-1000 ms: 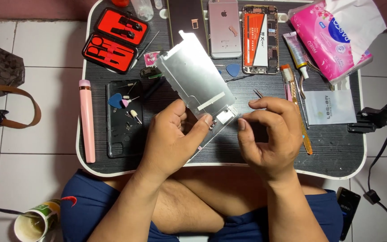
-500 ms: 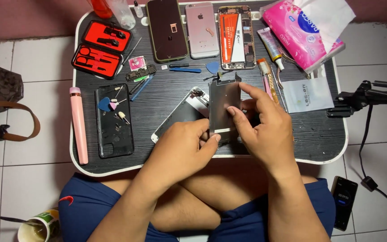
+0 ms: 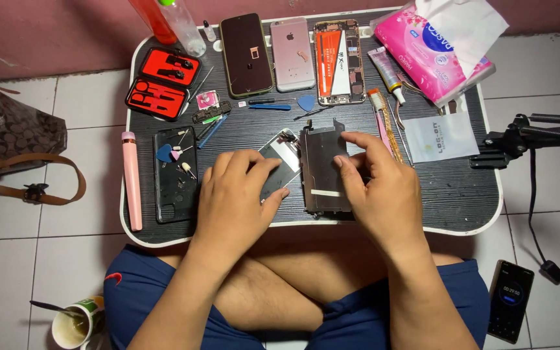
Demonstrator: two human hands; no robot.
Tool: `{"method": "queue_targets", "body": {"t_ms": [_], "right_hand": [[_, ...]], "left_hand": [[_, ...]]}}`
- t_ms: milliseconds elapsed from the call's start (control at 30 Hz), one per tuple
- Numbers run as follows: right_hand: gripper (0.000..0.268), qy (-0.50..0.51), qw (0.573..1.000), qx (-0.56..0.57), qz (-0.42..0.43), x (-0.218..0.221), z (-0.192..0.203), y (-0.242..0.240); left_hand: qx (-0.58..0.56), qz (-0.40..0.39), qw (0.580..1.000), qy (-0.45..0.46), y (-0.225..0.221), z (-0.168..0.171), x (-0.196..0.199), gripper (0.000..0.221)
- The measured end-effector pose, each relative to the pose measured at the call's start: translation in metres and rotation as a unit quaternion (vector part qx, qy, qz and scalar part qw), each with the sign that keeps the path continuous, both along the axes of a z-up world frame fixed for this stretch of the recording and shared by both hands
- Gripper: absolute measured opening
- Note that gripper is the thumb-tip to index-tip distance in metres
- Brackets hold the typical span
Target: Disassembling a smartphone and cleaning its internal components using a screwdriver and a brush.
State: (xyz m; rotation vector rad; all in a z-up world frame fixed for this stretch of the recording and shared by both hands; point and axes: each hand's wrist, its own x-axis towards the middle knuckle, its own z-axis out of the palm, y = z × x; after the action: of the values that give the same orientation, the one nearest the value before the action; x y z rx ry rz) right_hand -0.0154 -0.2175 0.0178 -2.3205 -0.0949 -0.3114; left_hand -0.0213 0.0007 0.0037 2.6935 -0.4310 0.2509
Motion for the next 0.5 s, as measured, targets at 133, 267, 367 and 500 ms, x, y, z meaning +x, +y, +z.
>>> {"method": "queue_targets", "body": {"t_ms": [133, 267, 367, 500], "right_hand": [[0.023, -0.021, 0.999, -0.031, -0.013, -0.001, -0.003, -0.002], [0.012, -0.053, 0.998, -0.007, -0.03, 0.0, -0.007, -0.004], [0.009, -0.059, 0.997, 0.01, -0.043, 0.001, -0.011, -0.005], [0.009, -0.038, 0.99, 0.12, -0.062, 0.001, -0.023, 0.001]], "left_hand": [[-0.016, 0.009, 1.0, 0.018, 0.008, -0.005, 0.001, 0.039], [0.006, 0.024, 0.999, -0.023, 0.015, -0.015, 0.004, 0.031], [0.003, 0.034, 0.998, -0.055, 0.015, -0.019, 0.006, 0.026], [-0.024, 0.034, 0.991, -0.127, 0.01, -0.022, 0.001, 0.023]]}}
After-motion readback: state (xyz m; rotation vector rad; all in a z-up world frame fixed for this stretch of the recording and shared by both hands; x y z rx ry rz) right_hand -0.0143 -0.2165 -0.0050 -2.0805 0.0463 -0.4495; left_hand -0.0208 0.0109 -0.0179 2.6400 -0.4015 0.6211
